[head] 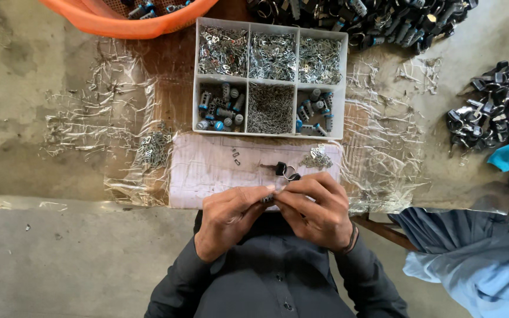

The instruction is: The person assembles small cylindrical key components by hand, inserting pins and attaching metal rings. They repeatedly pick parts from a compartmentalized tray and an orange basket, assemble each unit, and place finished items into the tray.

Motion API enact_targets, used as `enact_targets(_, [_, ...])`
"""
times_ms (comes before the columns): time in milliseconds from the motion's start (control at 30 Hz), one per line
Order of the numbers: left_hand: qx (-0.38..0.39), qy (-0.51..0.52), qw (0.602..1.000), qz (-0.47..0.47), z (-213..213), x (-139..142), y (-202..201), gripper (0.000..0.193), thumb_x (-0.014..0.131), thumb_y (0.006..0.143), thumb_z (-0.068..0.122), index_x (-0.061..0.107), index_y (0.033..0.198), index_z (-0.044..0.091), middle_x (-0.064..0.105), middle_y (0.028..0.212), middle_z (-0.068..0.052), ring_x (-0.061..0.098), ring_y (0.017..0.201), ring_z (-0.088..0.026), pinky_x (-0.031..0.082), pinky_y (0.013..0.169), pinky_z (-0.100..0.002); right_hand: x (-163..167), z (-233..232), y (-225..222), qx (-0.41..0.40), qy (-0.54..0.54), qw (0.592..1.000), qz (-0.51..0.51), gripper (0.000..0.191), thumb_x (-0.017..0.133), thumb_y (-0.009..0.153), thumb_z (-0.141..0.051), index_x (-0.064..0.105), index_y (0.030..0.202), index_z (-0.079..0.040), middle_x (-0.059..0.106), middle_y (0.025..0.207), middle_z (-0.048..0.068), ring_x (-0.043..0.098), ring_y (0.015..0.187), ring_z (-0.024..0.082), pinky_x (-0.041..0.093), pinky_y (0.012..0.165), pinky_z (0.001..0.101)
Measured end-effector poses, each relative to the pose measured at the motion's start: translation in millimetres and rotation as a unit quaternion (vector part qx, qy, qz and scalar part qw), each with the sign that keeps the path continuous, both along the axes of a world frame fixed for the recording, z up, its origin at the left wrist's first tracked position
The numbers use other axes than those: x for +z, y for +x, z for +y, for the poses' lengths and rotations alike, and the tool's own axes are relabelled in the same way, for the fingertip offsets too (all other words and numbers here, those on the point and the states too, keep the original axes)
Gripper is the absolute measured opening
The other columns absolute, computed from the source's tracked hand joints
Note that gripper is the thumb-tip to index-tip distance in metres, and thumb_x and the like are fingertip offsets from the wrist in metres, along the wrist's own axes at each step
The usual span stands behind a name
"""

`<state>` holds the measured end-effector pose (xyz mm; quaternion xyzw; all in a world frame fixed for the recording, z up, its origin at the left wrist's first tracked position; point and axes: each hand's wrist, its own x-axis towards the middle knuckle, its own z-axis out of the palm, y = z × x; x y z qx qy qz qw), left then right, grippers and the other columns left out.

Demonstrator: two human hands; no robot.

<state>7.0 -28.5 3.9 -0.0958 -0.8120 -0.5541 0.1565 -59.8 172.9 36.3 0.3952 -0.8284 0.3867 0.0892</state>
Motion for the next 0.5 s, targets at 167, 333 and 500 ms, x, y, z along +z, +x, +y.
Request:
enact_targets(167, [-0.001,0.057,0.997,-0.046,-1,2,4,0.043,0.079,0.086,-0.004,0.071,0.125,0.009,0.078,0.108,-0.012,0.08,0.094,-0.023,0.065,0.081,-0.03,-18,0,12,-0.062,-0.101,0.99,-0.071,0.021,0.085,0.08,-0.004,0.074,0.098,-0.007,0.068,0.098,0.004,0.065,0.087,0.02,0.053,0.077,0.0322])
enact_targets(333, [0.017,0.049,0.998,-0.043,-6,1,4,0.043,0.079,0.086,-0.005,0.07,0.125,0.01,0.078,0.108,-0.012,0.08,0.094,-0.022,0.064,0.08,-0.029,-22,-8,18,-0.101,-0.08,0.99,-0.051,0.025,0.084,0.08,-0.003,0.072,0.1,-0.009,0.068,0.1,0.004,0.065,0.09,0.021,0.053,0.079,0.0341])
enact_targets(500, [0.01,0.029,0.999,-0.045,-10,0,5,0.042,0.08,0.086,-0.005,0.07,0.125,0.009,0.078,0.107,-0.011,0.079,0.092,-0.021,0.064,0.076,-0.028,-10,-13,8,-0.017,-0.029,0.996,-0.078,0.033,0.087,0.078,-0.004,0.076,0.109,-0.009,0.07,0.1,0.005,0.064,0.086,0.022,0.053,0.073,0.0319])
